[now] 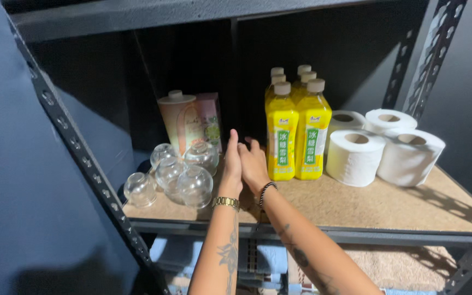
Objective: The person places small circular black objects, yellow bottles, and toilet paper rolls onto a metal shelving unit by hand.
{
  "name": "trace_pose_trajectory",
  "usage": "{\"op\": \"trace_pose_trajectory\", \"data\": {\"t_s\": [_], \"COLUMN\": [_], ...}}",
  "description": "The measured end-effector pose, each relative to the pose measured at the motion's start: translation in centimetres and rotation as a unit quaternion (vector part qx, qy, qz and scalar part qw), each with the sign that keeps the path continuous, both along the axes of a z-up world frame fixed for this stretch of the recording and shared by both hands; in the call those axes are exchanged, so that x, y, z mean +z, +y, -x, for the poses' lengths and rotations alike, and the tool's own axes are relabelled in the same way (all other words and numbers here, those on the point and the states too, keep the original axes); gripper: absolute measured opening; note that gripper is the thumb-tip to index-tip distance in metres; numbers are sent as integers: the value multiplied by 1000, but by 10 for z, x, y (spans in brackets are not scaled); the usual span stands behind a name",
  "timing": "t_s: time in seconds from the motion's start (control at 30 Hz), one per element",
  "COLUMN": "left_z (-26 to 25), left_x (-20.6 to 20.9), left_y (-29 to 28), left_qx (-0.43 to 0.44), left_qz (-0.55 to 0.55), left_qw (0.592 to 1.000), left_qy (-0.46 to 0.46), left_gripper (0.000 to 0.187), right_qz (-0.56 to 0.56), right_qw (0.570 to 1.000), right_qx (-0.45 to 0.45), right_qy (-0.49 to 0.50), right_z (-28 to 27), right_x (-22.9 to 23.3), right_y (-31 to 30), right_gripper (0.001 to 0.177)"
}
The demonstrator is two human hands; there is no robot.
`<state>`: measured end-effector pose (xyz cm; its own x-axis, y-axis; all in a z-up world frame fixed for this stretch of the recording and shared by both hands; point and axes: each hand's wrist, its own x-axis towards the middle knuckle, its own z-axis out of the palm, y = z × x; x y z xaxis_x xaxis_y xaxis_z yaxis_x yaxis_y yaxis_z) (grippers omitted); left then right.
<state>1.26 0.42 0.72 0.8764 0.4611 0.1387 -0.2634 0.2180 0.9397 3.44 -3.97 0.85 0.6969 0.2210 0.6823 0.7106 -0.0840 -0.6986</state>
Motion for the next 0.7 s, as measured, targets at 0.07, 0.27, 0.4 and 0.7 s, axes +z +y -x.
{"op": "trace_pose_trajectory", "data": {"t_s": [0.07,0.27,0.4,0.7], "left_z": [-27,-81,-86,-59], "left_x": [-19,-42,-46,-27], "left_y": [22,61,61,42], "left_qx": [-18,-1,-5,-17], "left_qz": [49,79,60,38], "left_qw": [998,997,998,999], "left_qy": [31,13,25,18], "left_gripper": [104,104,102,106], "right_qz": [41,115,135,72], "right_qw": [992,926,920,930], "right_qx": [-11,-30,-9,0], "right_qy": [120,358,368,361], "right_z": [-11,-46,-50,-67], "right_x": [-5,-16,-16,-37], "right_y": [5,22,22,34], "right_gripper": [49,78,85,82]}}
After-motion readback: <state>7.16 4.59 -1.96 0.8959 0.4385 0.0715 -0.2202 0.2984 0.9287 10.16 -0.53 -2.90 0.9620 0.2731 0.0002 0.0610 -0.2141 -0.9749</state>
